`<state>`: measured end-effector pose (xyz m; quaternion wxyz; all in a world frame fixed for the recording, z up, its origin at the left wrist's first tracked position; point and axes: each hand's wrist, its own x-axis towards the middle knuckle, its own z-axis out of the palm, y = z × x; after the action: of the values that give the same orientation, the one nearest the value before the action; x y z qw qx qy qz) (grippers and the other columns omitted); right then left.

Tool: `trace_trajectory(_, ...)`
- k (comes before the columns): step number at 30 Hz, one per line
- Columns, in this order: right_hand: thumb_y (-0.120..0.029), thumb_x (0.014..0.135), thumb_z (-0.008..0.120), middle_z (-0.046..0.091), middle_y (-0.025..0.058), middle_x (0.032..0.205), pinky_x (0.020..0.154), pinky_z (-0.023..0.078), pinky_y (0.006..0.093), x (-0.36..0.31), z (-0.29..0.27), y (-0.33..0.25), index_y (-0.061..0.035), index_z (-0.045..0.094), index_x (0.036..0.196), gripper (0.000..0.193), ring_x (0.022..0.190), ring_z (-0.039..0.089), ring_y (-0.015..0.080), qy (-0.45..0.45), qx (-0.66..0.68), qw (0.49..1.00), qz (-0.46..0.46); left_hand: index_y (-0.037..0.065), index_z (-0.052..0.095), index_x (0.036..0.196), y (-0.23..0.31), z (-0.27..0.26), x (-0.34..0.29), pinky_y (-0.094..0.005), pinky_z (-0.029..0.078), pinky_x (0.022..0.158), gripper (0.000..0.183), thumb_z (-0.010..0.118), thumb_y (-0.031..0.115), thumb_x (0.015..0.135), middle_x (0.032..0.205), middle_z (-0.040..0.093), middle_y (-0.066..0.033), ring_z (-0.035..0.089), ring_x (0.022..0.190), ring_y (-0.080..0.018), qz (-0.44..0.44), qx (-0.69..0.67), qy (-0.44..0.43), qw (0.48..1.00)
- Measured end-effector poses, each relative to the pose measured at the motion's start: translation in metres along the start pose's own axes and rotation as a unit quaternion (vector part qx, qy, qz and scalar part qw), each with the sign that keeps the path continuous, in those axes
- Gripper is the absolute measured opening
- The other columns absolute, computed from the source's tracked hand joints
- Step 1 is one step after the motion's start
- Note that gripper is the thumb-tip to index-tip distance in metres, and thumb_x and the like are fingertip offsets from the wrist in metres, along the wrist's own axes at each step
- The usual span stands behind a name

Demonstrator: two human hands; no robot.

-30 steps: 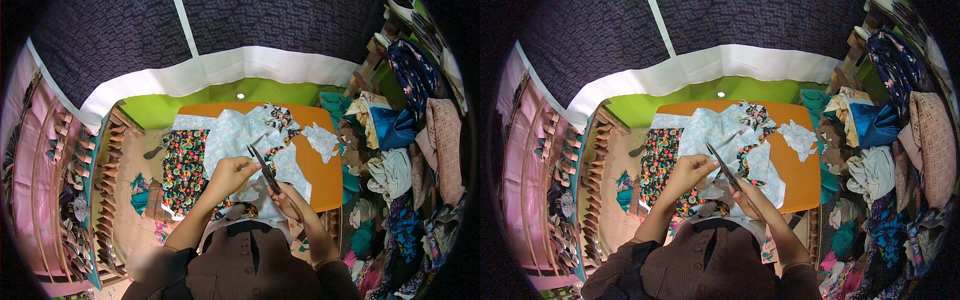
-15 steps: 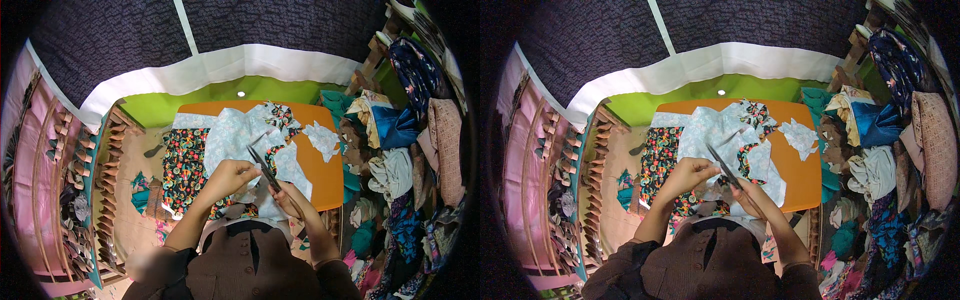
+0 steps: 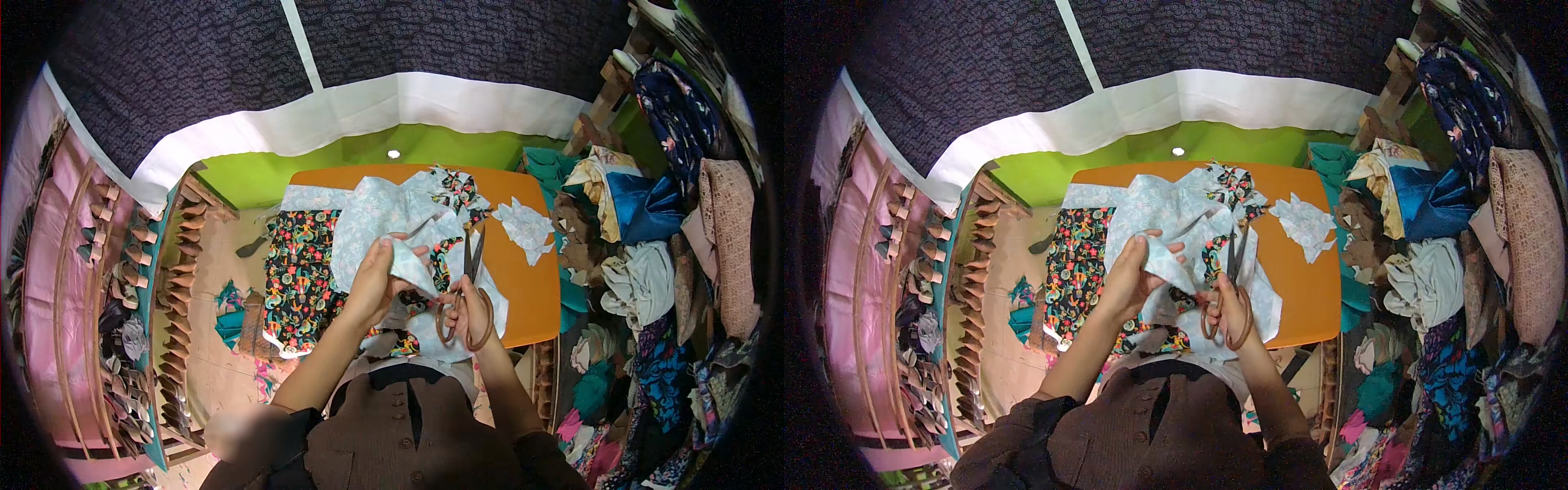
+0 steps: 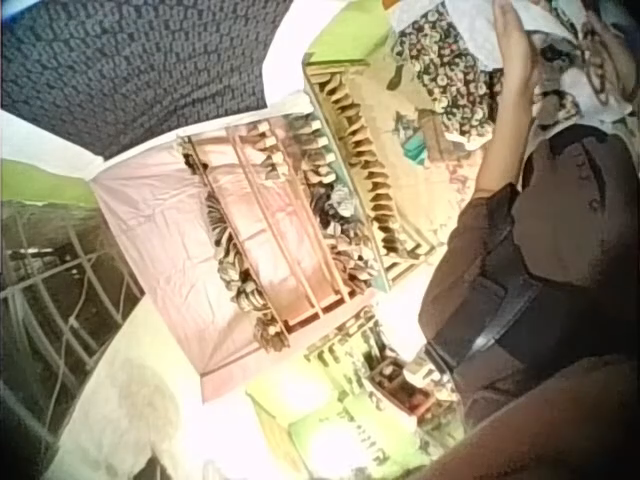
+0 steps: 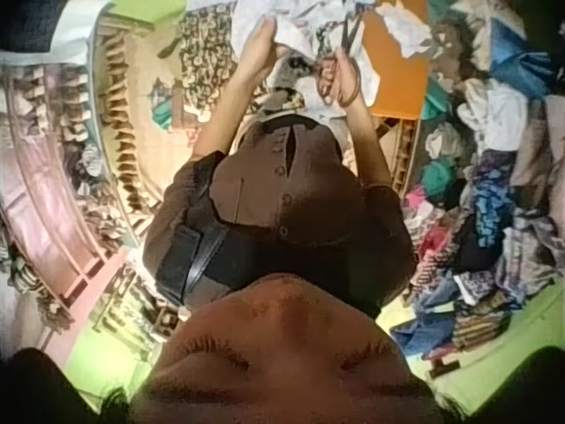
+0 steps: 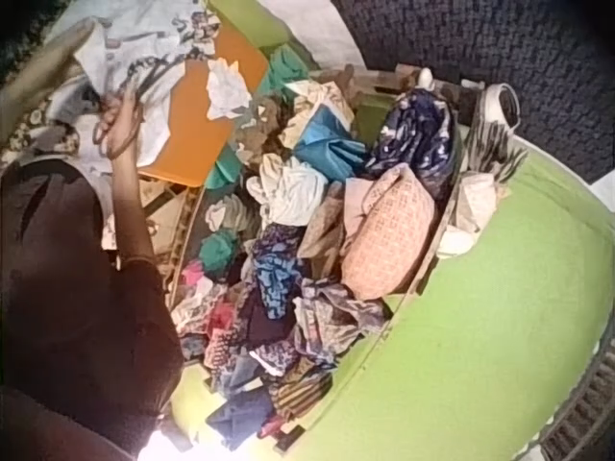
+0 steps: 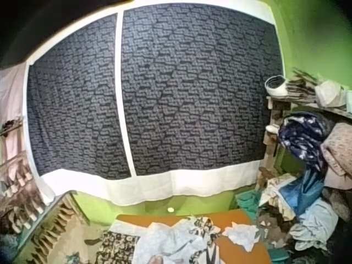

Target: Cutting out specific shapes from fabric pieces using scissors on a work table.

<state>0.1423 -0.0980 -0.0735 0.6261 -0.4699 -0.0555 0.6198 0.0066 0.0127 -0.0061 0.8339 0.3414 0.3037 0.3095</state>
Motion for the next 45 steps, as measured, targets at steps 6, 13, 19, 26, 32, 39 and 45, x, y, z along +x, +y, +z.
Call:
trace_trajectory(6, -0.034, 0.082, 0.052, 0.054, 0.0073, 0.073, 0.048, 0.032, 0.0227, 0.004, -0.003, 0.009, -0.0134, 0.048, 0.080, 0.021, 0.050, 0.038, 0.0079, -0.027, 0.170, 0.976, 0.131, 0.003, 0.028, 0.123, -0.047, -0.002, 0.006, -0.0323, 0.044, 0.084, 0.039, 0.031, 0.026, 0.091, 0.115, 0.045, -0.0168, 0.050, 0.100, -0.0216, 0.043, -0.099, 0.037, 0.993)
trace_trajectory(13, 0.001, 0.076, 0.054, 0.045, -0.0026, 0.066, 0.042, 0.031, 0.0226, 0.026, -0.027, -0.033, -0.0136, 0.047, 0.082, 0.017, 0.047, 0.039, 0.0068, -0.016, 0.151, 0.988, 0.034, 0.001, 0.030, 0.127, -0.073, 0.015, -0.011, -0.0231, 0.042, 0.084, 0.043, 0.040, 0.018, 0.088, 0.122, 0.044, -0.0091, 0.049, 0.099, -0.0136, -0.033, -0.096, 0.048, 0.994)
trace_trajectory(19, 0.002, 0.075, 0.053, 0.048, -0.0012, 0.071, 0.046, 0.038, 0.0232, 0.029, -0.062, -0.076, -0.0103, 0.048, 0.089, 0.019, 0.052, 0.045, 0.0079, -0.107, 0.102, 0.989, -0.015, 0.000, 0.036, 0.122, -0.092, 0.034, -0.009, -0.0240, 0.044, 0.085, 0.043, 0.049, 0.006, 0.082, 0.121, 0.044, -0.0106, 0.051, 0.099, -0.0128, -0.048, -0.090, -0.020, 0.995)
trace_trajectory(26, 0.005, 0.072, 0.052, 0.052, 0.0030, 0.082, 0.065, 0.045, 0.0242, 0.020, -0.079, -0.130, -0.0031, 0.046, 0.097, 0.027, 0.073, 0.054, 0.0125, -0.177, -0.054, 0.983, -0.017, 0.003, 0.054, 0.101, -0.118, 0.076, 0.002, -0.0180, 0.045, 0.065, 0.023, 0.056, 0.013, 0.081, 0.084, 0.056, 0.0013, 0.054, 0.074, -0.0061, -0.185, -0.008, -0.072, 0.980)
trace_trajectory(32, 0.001, 0.071, 0.056, 0.051, 0.0018, 0.081, 0.066, 0.043, 0.0211, 0.032, -0.098, -0.143, -0.0055, 0.044, 0.097, 0.029, 0.073, 0.052, 0.0102, -0.214, -0.201, 0.956, -0.027, 0.006, 0.053, 0.097, -0.125, 0.099, 0.009, -0.0192, 0.044, 0.065, 0.021, 0.059, 0.013, 0.079, 0.086, 0.058, 0.0010, 0.055, 0.073, -0.0061, -0.209, 0.016, -0.136, 0.968)
trace_trajectory(39, -0.008, 0.077, 0.056, 0.049, 0.0014, 0.078, 0.064, 0.040, 0.0211, 0.027, -0.105, -0.143, -0.0056, 0.046, 0.094, 0.019, 0.073, 0.049, 0.0077, -0.229, -0.232, 0.945, -0.031, 0.002, 0.053, 0.097, -0.125, 0.123, 0.005, -0.0195, 0.048, 0.067, 0.020, 0.059, 0.009, 0.078, 0.086, 0.058, -0.0021, 0.057, 0.075, -0.0077, -0.208, -0.060, -0.141, 0.966)
trace_trajectory(45, -0.028, 0.086, 0.042, 0.044, -0.0010, 0.074, 0.059, 0.039, 0.0213, 0.016, -0.139, -0.138, -0.0084, 0.042, 0.098, 0.023, 0.064, 0.045, 0.0081, -0.182, -0.202, 0.962, 0.021, 0.003, 0.053, 0.100, -0.127, 0.132, 0.012, -0.0206, 0.048, 0.066, 0.022, 0.057, 0.006, 0.078, 0.088, 0.058, -0.0030, 0.057, 0.078, -0.0099, -0.052, -0.101, 0.014, 0.993)
